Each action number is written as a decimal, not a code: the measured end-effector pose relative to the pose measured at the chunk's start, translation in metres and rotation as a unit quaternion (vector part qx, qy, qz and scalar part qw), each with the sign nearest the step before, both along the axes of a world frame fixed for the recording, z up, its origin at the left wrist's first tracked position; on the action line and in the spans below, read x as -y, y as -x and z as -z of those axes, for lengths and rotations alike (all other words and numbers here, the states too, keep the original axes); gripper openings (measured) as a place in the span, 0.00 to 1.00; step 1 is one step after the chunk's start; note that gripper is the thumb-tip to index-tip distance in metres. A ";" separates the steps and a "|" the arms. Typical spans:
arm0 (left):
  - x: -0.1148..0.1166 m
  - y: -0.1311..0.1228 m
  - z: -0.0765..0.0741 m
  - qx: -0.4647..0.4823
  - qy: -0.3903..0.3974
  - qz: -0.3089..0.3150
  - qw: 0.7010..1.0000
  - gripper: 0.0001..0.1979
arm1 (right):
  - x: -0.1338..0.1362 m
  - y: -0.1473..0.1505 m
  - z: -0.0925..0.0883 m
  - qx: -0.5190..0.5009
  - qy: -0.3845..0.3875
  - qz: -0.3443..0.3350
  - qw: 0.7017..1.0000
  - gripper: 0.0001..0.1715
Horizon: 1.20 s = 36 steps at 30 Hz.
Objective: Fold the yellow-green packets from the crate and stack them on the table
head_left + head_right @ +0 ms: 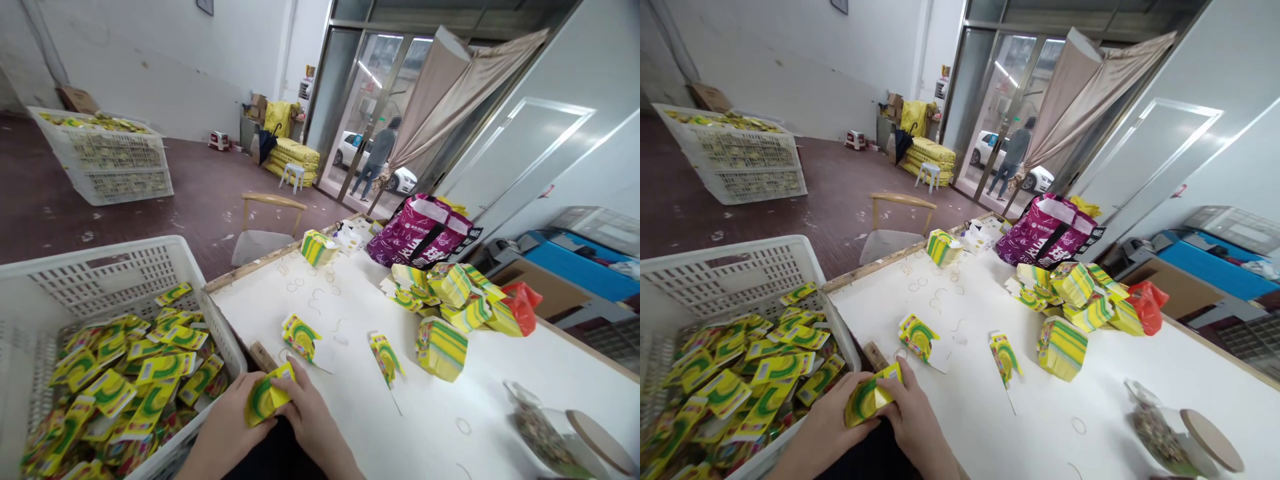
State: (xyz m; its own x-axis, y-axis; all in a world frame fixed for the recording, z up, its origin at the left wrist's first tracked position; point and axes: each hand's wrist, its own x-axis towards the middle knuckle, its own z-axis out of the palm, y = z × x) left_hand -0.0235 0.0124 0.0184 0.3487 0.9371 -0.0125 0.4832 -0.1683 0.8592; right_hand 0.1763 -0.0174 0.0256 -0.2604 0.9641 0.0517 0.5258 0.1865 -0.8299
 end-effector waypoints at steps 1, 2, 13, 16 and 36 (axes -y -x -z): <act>0.000 0.001 -0.004 -0.010 0.012 0.017 1.000 0.23 | -0.001 -0.004 -0.006 0.006 0.013 -0.014 1.000 0.22; 0.000 0.002 -0.007 -0.017 0.021 0.033 0.999 0.23 | -0.001 -0.009 -0.012 0.007 0.022 -0.031 0.999 0.20; -0.006 -0.009 -0.006 0.086 0.015 0.004 0.996 0.23 | -0.003 0.001 0.005 -0.181 0.030 0.060 0.981 0.35; -0.009 -0.005 0.014 0.302 0.031 -0.191 0.933 0.33 | -0.018 -0.012 0.015 -0.170 -0.024 0.153 0.973 0.33; -0.005 -0.014 0.032 0.441 0.186 -0.340 0.810 0.37 | -0.066 -0.017 0.017 0.348 0.033 0.298 0.888 0.16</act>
